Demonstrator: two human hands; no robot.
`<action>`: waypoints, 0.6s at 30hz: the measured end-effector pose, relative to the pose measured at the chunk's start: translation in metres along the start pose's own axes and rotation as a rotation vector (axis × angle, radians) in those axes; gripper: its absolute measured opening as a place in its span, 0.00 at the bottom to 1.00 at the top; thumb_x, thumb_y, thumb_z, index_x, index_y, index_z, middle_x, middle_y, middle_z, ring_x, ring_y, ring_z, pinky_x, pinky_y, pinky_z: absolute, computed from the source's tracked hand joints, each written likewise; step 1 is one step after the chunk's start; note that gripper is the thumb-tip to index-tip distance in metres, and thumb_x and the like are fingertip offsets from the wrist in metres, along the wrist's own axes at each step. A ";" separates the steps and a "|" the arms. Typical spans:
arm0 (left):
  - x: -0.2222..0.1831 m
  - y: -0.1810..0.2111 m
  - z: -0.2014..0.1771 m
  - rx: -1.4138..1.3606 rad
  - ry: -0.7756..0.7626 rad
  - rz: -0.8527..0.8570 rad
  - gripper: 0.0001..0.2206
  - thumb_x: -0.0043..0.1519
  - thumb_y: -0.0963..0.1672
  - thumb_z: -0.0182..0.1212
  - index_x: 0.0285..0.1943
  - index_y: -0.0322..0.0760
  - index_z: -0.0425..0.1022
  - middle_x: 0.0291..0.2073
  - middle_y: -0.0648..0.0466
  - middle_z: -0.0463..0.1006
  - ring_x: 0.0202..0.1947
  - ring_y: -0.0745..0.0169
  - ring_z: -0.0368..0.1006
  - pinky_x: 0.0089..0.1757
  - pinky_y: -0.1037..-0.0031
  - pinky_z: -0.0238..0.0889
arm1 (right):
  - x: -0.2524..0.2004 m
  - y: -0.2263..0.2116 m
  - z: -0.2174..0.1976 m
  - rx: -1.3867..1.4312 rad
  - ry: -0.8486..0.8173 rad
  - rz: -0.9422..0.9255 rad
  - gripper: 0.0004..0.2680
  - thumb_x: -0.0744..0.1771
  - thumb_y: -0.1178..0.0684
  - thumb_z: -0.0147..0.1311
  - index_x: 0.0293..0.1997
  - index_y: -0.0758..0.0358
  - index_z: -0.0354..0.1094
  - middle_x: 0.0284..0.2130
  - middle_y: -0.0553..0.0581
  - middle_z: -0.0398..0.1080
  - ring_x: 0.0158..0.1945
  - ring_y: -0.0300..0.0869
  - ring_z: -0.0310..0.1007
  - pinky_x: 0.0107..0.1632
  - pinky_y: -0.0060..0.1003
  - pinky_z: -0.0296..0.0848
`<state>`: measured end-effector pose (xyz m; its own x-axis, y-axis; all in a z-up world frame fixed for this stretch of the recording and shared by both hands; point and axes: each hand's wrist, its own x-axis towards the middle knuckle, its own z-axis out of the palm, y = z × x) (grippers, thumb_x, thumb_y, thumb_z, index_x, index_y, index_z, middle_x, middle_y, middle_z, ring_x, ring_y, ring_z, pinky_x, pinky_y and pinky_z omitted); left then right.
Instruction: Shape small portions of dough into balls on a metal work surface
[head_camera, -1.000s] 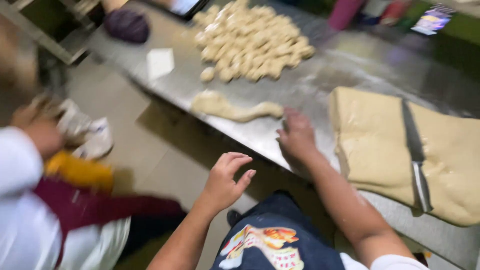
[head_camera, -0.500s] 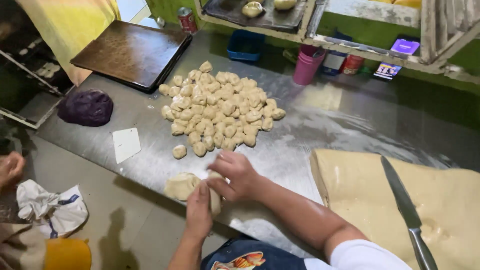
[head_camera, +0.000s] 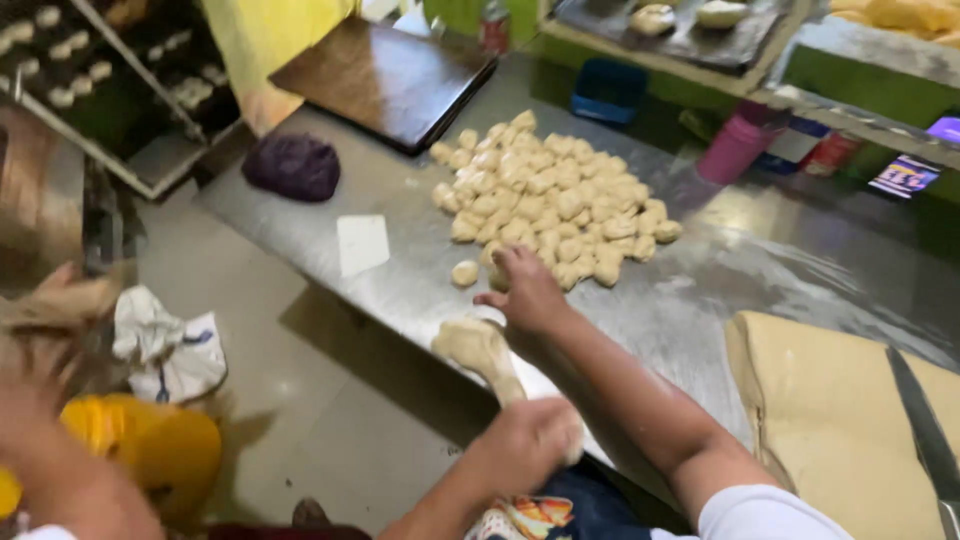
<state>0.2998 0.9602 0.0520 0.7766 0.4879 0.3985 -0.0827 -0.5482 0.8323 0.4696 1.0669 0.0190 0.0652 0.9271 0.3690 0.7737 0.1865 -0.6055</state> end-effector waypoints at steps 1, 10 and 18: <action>0.003 0.013 0.004 -0.316 0.169 -0.375 0.09 0.66 0.44 0.52 0.31 0.42 0.70 0.27 0.63 0.67 0.31 0.70 0.61 0.36 0.69 0.60 | 0.001 -0.001 -0.006 0.073 -0.127 0.091 0.28 0.62 0.42 0.67 0.67 0.63 0.63 0.75 0.65 0.47 0.76 0.59 0.46 0.72 0.51 0.51; -0.035 -0.171 0.008 -0.791 0.864 -0.644 0.24 0.73 0.49 0.41 0.71 0.26 0.63 0.59 0.38 0.73 0.58 0.48 0.69 0.62 0.50 0.58 | -0.036 -0.043 0.014 0.047 0.316 -0.604 0.14 0.68 0.39 0.57 0.27 0.56 0.66 0.21 0.53 0.61 0.25 0.51 0.68 0.39 0.47 0.71; 0.007 -0.045 0.032 -0.045 0.193 -0.415 0.09 0.70 0.46 0.46 0.40 0.41 0.68 0.41 0.53 0.66 0.44 0.60 0.63 0.47 0.66 0.55 | 0.011 0.027 0.007 0.114 -0.044 -0.112 0.18 0.66 0.41 0.60 0.55 0.62 0.66 0.51 0.64 0.70 0.58 0.57 0.68 0.59 0.52 0.66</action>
<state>0.3287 0.9670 0.0048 0.6194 0.7800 0.0891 0.1804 -0.2519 0.9508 0.4872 1.0847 0.0019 -0.0469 0.9116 0.4085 0.6980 0.3224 -0.6394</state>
